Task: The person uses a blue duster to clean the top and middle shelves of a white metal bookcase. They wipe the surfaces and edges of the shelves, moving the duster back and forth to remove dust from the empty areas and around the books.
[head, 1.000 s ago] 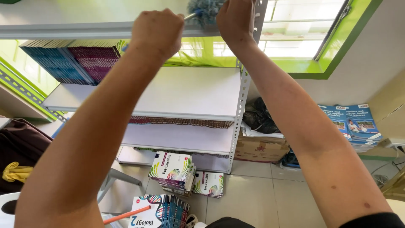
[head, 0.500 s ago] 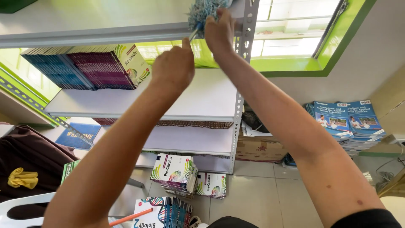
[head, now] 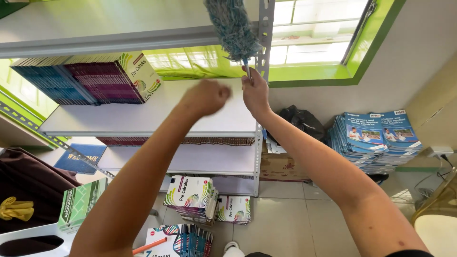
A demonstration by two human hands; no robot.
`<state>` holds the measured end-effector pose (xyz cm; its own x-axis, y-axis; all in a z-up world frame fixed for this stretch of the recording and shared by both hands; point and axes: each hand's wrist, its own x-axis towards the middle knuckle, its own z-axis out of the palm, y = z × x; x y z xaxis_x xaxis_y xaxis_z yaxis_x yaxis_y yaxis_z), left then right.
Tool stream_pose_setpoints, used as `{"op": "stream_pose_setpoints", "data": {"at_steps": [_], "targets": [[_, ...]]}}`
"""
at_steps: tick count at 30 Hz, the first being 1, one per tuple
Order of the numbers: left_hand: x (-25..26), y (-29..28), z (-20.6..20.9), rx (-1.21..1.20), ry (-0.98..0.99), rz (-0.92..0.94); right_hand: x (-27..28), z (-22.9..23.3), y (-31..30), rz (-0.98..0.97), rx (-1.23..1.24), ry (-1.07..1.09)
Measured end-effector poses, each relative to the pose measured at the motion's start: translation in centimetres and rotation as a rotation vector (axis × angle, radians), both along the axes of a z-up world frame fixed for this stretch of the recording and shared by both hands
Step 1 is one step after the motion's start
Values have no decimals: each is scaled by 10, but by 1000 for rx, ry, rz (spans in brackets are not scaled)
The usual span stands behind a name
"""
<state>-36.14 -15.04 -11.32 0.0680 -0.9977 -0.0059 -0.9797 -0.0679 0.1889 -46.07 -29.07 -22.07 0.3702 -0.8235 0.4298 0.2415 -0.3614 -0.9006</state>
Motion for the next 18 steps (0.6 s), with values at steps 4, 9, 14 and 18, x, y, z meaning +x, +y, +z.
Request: {"op": "stream_pose_setpoints", "data": {"at_steps": [4,9,14,18], "targets": [[29,-53,40,-628,6,216,-8,4,3,-167,-286,-55],[24,-96,68,-827,-122,312,-24,17,10,3,-156,-249],[-1,-121,74,-525,-335,363,-26,5,-29,-207,-451,-135],[-10,-135,60,-551,-287,298,-37,8,-35,-160,-574,-221]]}}
